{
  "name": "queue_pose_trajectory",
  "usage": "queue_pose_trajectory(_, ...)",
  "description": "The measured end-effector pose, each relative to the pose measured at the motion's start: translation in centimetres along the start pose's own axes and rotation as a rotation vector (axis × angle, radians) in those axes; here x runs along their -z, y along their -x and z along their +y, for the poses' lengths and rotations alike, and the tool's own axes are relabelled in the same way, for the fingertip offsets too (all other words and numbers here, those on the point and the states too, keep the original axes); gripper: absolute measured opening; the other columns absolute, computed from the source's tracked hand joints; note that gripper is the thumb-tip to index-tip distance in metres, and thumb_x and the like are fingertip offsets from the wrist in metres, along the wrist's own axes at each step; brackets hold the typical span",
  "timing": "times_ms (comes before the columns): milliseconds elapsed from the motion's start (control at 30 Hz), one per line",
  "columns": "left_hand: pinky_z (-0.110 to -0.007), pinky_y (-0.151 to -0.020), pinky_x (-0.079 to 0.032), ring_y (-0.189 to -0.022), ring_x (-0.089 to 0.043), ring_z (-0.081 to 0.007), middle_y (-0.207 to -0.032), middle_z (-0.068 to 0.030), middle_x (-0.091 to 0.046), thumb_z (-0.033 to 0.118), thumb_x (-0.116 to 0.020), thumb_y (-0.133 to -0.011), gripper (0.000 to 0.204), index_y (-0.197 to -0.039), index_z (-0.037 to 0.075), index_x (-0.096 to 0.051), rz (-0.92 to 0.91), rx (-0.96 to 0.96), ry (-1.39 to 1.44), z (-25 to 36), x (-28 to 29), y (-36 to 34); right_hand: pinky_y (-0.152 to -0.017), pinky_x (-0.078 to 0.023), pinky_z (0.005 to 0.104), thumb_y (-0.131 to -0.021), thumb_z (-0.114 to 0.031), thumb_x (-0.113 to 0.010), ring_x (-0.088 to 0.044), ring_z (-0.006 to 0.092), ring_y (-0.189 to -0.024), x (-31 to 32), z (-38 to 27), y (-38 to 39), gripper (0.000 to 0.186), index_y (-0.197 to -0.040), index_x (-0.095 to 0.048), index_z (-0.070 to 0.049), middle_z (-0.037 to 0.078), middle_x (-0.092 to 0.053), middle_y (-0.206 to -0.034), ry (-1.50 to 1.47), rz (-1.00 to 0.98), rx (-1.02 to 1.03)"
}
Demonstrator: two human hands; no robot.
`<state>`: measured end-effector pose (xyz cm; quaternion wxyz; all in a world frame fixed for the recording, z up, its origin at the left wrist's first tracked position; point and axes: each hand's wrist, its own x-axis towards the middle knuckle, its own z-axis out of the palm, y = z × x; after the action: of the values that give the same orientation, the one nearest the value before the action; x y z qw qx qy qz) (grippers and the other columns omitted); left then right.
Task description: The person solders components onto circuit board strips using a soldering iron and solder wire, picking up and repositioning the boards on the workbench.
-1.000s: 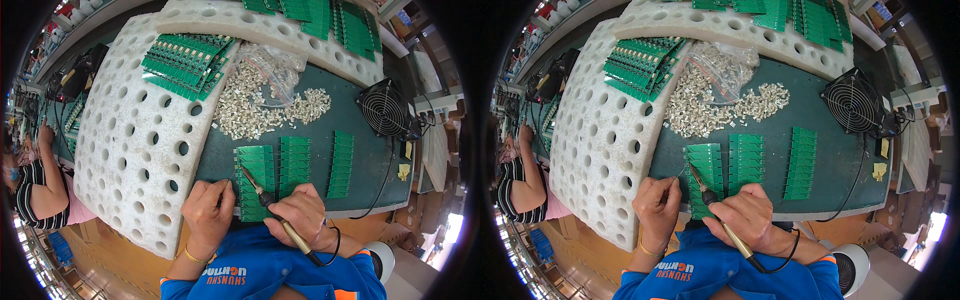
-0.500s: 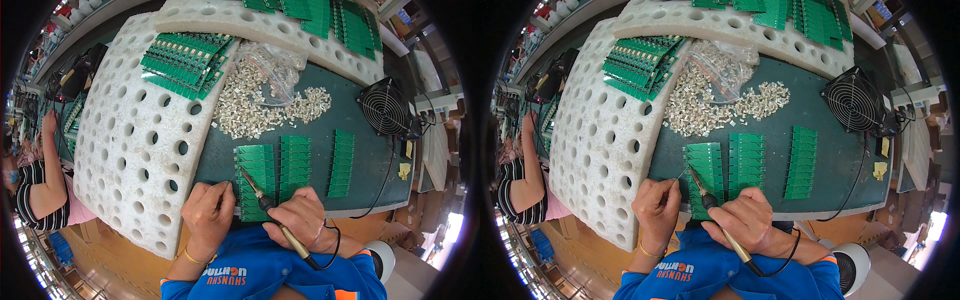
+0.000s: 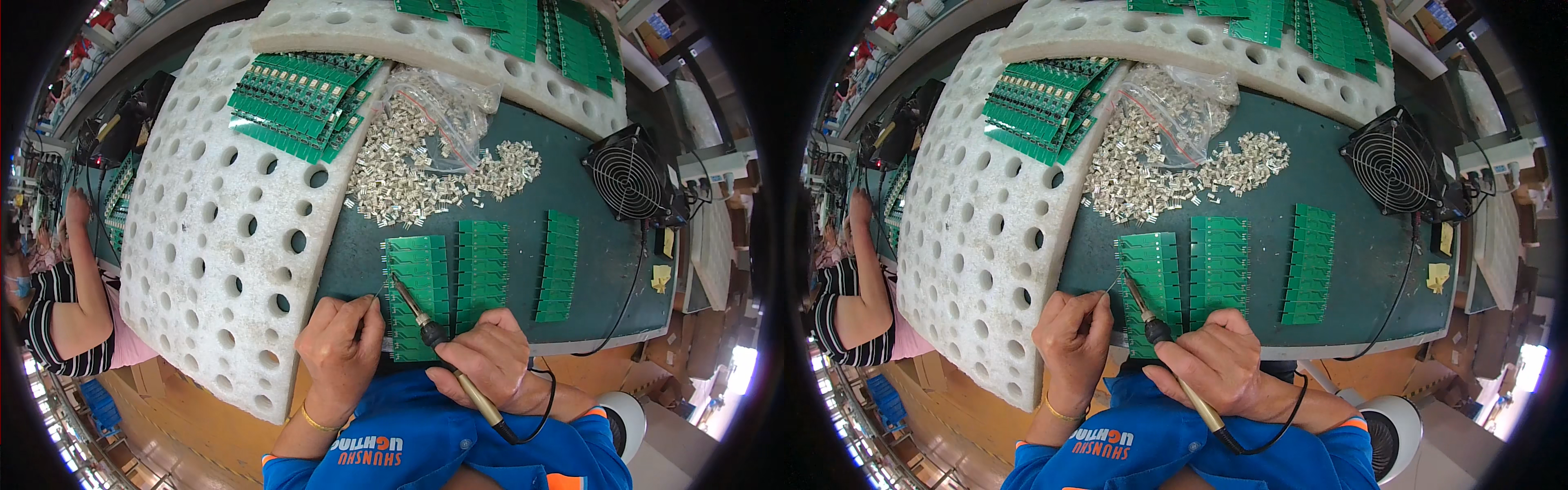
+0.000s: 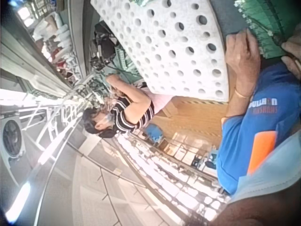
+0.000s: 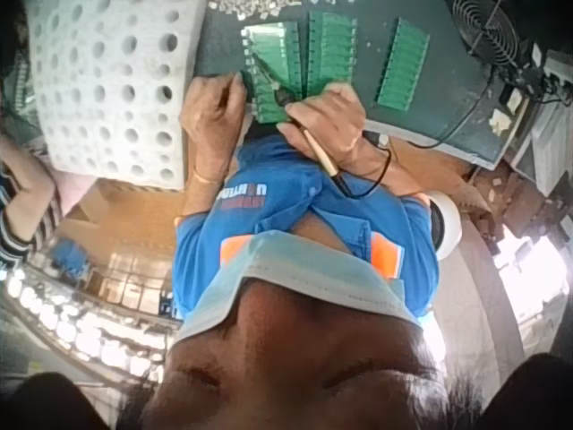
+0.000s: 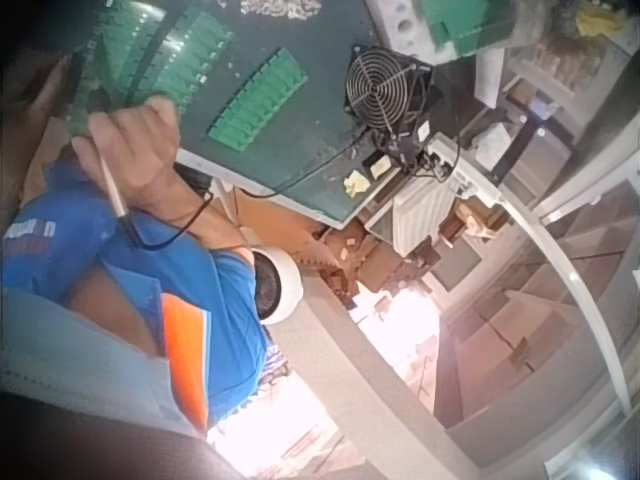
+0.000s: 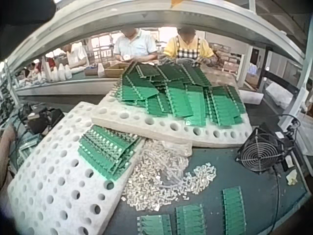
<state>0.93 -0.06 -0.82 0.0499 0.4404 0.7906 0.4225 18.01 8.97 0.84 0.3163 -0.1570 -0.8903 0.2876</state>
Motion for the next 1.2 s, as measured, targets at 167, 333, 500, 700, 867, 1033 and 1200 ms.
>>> queue_pose_trajectory(167, -0.028, -0.049, -0.04, -0.054, -0.053, -0.0154, -0.063, -0.0066, -0.055, -0.004, -0.076, -0.076, 0.008, -0.082, 0.0, -0.073, -0.009, 0.012, -0.001, 0.1, 0.1, 0.1, -0.062, -0.042, 0.0323, -0.07, -0.018, -0.085, -0.056, 0.0181, -0.055, 0.1, 0.0, 0.0, 0.038, -0.099, -0.065, -0.005, 0.003, -0.062, -0.071, 0.009, -0.006, 0.012)
queue_pose_trajectory(333, -0.031, -0.046, -0.043, -0.052, -0.057, -0.0198, -0.065, -0.0088, -0.058, -0.004, -0.076, -0.074, 0.013, -0.085, 0.002, -0.073, 0.006, -0.026, 0.001, -0.3, 0.3, 0.5, -0.062, -0.042, 0.0323, -0.071, -0.017, -0.084, -0.055, 0.0176, -0.055, 0.5, 0.1, 0.3, 0.035, -0.098, -0.066, -0.005, 0.003, -0.062, -0.071, 0.007, 0.017, 0.022)
queue_pose_trajectory(500, -0.03, -0.045, -0.042, -0.05, -0.054, -0.0188, -0.065, -0.0088, -0.058, -0.004, -0.075, -0.075, 0.012, -0.084, 0.001, -0.072, 0.006, -0.011, 0.001, -0.3, 0.5, 0.7, -0.062, -0.042, 0.0322, -0.071, -0.016, -0.084, -0.056, 0.0176, -0.055, 0.5, 0.1, 0.3, 0.034, -0.098, -0.067, -0.005, 0.003, -0.062, -0.071, 0.003, 0.03, 0.013)
queue_pose_trajectory(700, -0.03, -0.046, -0.042, -0.051, -0.054, -0.0184, -0.066, -0.0089, -0.059, -0.004, -0.075, -0.077, 0.008, -0.081, 0.001, -0.069, -0.017, 0.01, 0.016, -0.4, 0.6, 0.8, -0.063, -0.042, 0.0326, -0.071, -0.016, -0.084, -0.057, 0.0176, -0.056, 0.7, 0.1, 0.3, 0.035, -0.099, -0.066, -0.006, 0.003, -0.064, -0.072, -0.016, 0.017, -0.014)
queue_pose_trajectory(867, -0.03, -0.048, -0.042, -0.053, -0.055, -0.0188, -0.066, -0.0088, -0.059, -0.004, -0.074, -0.078, 0.008, -0.08, 0.001, -0.068, -0.049, 0.046, 0.049, -0.2, 0.7, 0.9, -0.064, -0.042, 0.0329, -0.071, -0.015, -0.084, -0.057, 0.0176, -0.056, 0.7, 0.1, 0.3, 0.036, -0.1, -0.066, -0.006, 0.003, -0.064, -0.073, -0.016, 0.013, -0.019)
queue_pose_trajectory(1033, -0.028, -0.047, -0.041, -0.051, -0.053, -0.0164, -0.064, -0.0081, -0.057, -0.003, -0.073, -0.079, 0.009, -0.08, 0.0, -0.066, -0.058, 0.129, 0.09, -0.2, 0.8, 1.0, -0.064, -0.042, 0.033, -0.07, -0.015, -0.084, -0.057, 0.0175, -0.056, 0.6, 0.2, 0.4, 0.036, -0.1, -0.066, -0.006, 0.003, -0.064, -0.073, -0.032, 0.026, -0.023)
queue_pose_trajectory(1200, -0.028, -0.047, -0.041, -0.05, -0.052, -0.0158, -0.063, -0.0078, -0.055, -0.003, -0.073, -0.08, 0.011, -0.079, 0.001, -0.063, -0.052, 0.101, 0.079, -0.3, 0.7, 1.0, -0.065, -0.042, 0.0331, -0.07, -0.015, -0.084, -0.057, 0.0175, -0.056, 0.7, 0.1, 0.3, 0.034, -0.098, -0.067, -0.006, 0.003, -0.064, -0.072, -0.037, 0.027, -0.025)
